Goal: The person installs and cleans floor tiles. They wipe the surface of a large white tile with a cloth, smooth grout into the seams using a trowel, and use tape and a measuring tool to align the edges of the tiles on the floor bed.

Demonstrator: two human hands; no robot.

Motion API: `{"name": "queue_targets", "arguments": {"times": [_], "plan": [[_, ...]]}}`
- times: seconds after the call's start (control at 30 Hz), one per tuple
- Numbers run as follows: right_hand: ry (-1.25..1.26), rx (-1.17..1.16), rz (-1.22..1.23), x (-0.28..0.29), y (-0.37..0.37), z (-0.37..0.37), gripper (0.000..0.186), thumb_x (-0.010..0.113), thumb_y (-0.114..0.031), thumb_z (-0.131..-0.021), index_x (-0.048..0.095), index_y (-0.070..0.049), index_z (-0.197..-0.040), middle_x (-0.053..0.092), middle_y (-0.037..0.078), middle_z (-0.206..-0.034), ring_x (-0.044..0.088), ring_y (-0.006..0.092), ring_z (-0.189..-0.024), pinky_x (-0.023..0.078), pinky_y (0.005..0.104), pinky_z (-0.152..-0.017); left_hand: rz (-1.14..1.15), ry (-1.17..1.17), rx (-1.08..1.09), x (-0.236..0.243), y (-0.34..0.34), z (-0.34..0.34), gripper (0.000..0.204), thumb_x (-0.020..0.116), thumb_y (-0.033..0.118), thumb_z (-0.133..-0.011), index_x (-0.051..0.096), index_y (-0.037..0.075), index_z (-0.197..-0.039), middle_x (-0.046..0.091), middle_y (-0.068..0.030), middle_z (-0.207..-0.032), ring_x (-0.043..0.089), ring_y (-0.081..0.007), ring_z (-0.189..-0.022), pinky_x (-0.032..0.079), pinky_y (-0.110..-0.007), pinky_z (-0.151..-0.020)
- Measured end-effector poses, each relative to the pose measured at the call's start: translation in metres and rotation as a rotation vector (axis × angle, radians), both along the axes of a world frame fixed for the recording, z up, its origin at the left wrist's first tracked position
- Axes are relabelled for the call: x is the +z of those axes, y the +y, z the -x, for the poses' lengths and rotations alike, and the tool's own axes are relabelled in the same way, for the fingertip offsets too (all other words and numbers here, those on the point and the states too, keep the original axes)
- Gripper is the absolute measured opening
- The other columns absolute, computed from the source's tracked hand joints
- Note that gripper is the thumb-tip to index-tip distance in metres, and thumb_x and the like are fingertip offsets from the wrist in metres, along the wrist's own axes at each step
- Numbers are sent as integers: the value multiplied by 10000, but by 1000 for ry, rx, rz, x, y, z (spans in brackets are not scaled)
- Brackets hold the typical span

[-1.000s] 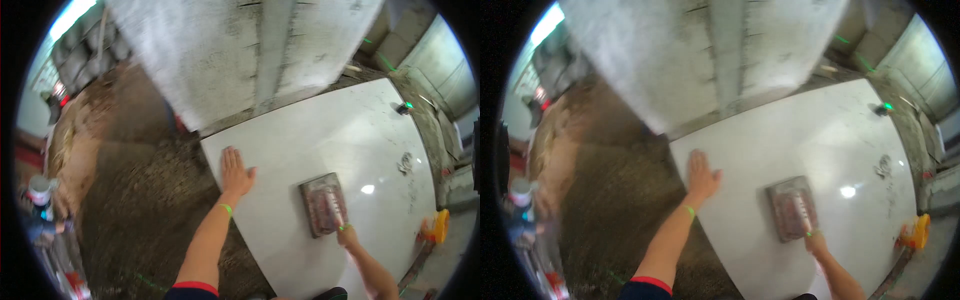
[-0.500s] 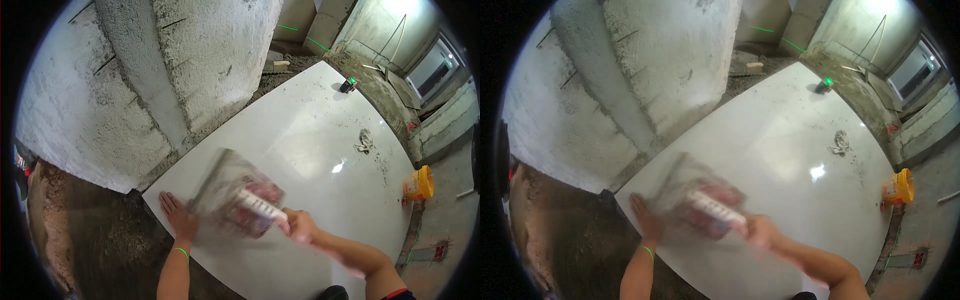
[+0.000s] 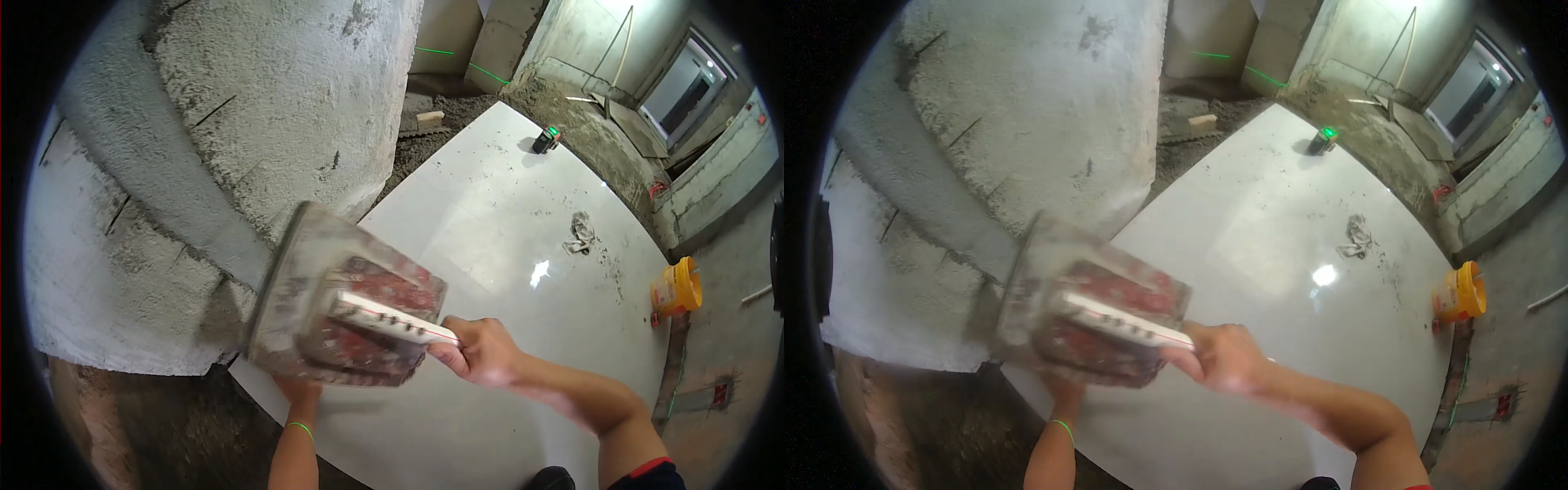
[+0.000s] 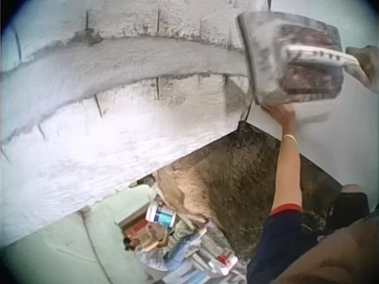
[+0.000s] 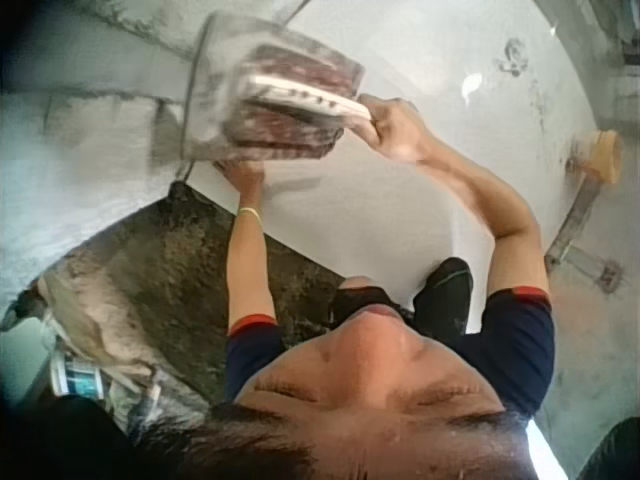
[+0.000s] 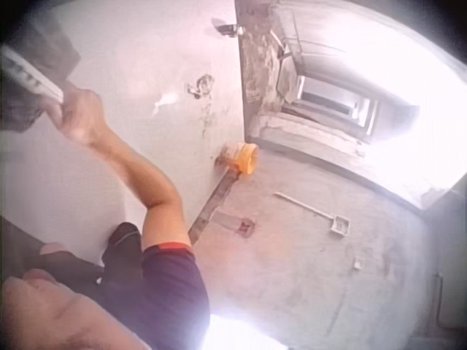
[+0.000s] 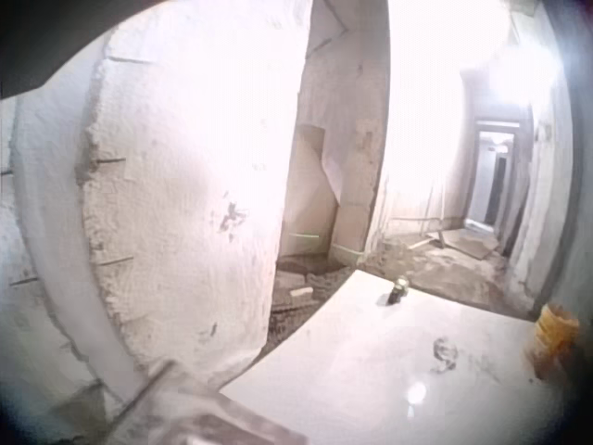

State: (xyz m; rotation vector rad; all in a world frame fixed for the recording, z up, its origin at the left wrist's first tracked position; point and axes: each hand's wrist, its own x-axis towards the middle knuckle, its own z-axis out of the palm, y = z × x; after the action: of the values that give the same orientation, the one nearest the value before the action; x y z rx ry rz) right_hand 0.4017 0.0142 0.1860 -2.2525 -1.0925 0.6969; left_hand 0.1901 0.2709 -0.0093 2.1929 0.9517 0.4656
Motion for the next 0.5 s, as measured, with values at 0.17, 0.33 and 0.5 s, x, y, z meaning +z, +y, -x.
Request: {"name": "queue_targets", "arguments": {"times": [0.17,0.33,0.5], "plan": [[51,-511,590,-89,-47,-40,775,376,-666,-899,637,58,-989,637,286,-859,623,441,-803,478,450,-731,-460,505,178,3,3,-5,775,431,429,-929,206,-124,-1424,119,-257,-1533,79,-360,-1441,72,-439,-1167],[35,-718,512,-124,-110,-44,860,350,-728,-868,629,86,-867,608,278,-685,629,417,-713,477,450,-667,-417,523,162,10,0,-9,754,406,422,-942,205,-121,-1426,112,-258,-1534,81,-362,-1440,66,-445,-1168],[7,-728,365,-139,-118,-5,826,345,-724,-872,601,53,-984,611,257,-667,625,414,-680,475,454,-649,-469,555,186,2,0,-9,764,448,423,-913,251,-128,-1404,186,-277,-1509,150,-381,-1422,114,-460,-1159]]}}
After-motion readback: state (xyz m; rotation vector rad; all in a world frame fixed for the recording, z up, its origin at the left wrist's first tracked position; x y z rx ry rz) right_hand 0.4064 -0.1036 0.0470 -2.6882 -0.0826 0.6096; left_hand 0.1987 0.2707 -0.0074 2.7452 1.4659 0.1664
